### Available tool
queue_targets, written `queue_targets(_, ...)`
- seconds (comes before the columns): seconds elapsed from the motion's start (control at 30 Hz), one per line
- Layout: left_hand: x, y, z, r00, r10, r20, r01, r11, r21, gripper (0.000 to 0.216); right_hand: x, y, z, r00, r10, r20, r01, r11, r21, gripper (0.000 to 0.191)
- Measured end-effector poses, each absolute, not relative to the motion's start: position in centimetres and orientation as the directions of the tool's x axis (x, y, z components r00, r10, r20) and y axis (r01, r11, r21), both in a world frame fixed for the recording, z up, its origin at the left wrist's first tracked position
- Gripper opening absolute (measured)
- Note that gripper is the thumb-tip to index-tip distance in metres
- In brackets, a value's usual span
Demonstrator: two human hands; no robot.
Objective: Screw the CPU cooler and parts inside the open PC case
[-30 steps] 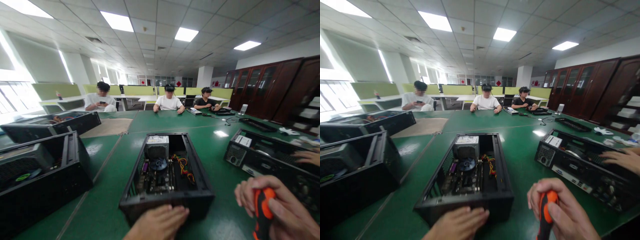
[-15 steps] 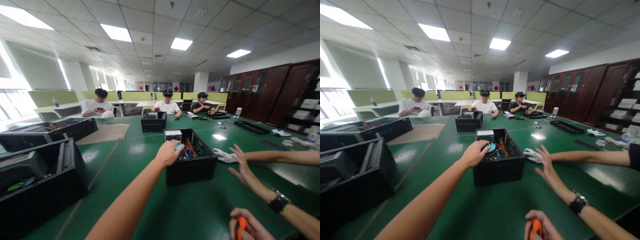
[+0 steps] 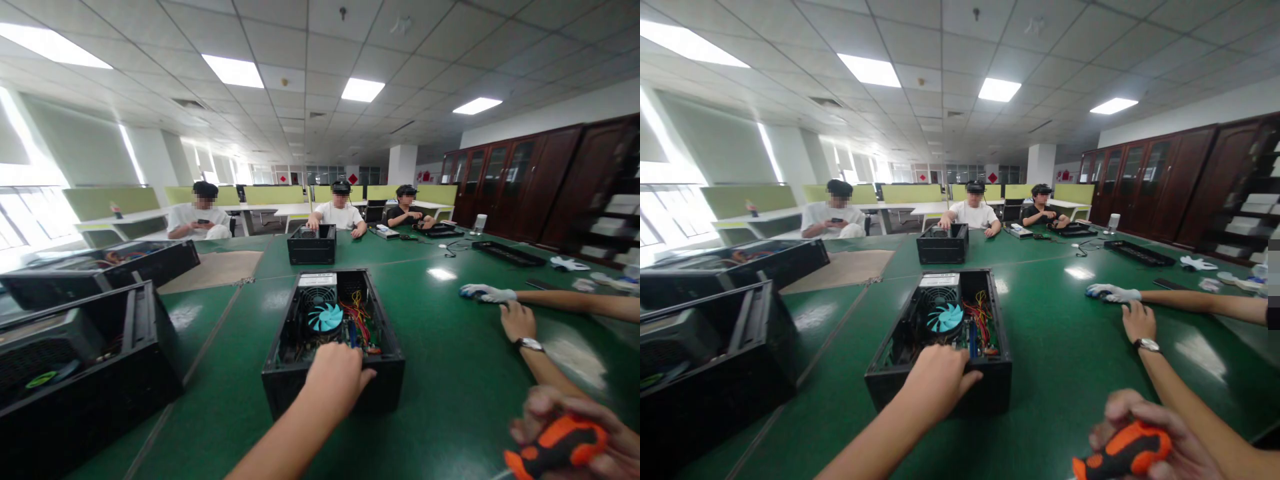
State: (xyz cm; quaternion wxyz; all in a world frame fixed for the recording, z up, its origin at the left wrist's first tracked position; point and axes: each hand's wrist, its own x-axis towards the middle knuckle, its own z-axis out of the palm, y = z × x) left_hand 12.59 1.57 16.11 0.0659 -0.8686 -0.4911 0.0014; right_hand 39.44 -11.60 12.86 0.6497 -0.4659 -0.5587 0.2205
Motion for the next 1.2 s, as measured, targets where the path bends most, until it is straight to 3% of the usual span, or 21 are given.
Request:
queue_targets(0.13,13.3,-3.4,15.0,0.624,0.780,-0.051,0.777,-0.626,-0.069,0.030,37.5,-10.1,12.0,0.360,0.686,0.633,0.315,0.549,-0.774,0.032)
queue_targets(0.2,13.5,-4.6,14.3,0.709,0.702,-0.068,0.702,-0.711,-0.027,0.026,35.9,-8.5,13.4,0.206,0.749,0.630,0.466,0.491,-0.736,0.032)
queue_targets(0.27,13.6,-5.0,13.5,0.771,0.635,-0.050,0.636,-0.771,0.018,0.023,34.0,-6.1,15.3,-0.063,0.822,0.566,0.620,0.477,-0.623,0.028)
queue_targets(0.33,13.6,-5.0,12.9,0.802,0.598,-0.016,0.598,-0.800,0.051,0.024,32.2,-3.5,16.6,-0.301,0.832,0.465,0.667,0.533,-0.521,0.024)
queue_targets(0.43,13.6,-4.8,12.4,0.813,0.582,0.018,0.579,-0.811,0.086,0.026,30.3,-0.5,16.8,-0.447,0.810,0.380,0.665,0.585,-0.464,0.023)
queue_targets(0.73,14.0,-4.5,13.7,0.826,0.544,-0.148,0.559,-0.824,0.092,0.025,28.5,2.3,15.1,-0.520,0.817,0.250,0.690,0.574,-0.441,0.024)
queue_targets(1.2,14.1,-4.5,13.2,0.820,0.548,-0.164,0.568,-0.814,0.120,0.026,27.9,2.5,15.5,-0.526,0.814,0.247,0.693,0.578,-0.431,0.025)
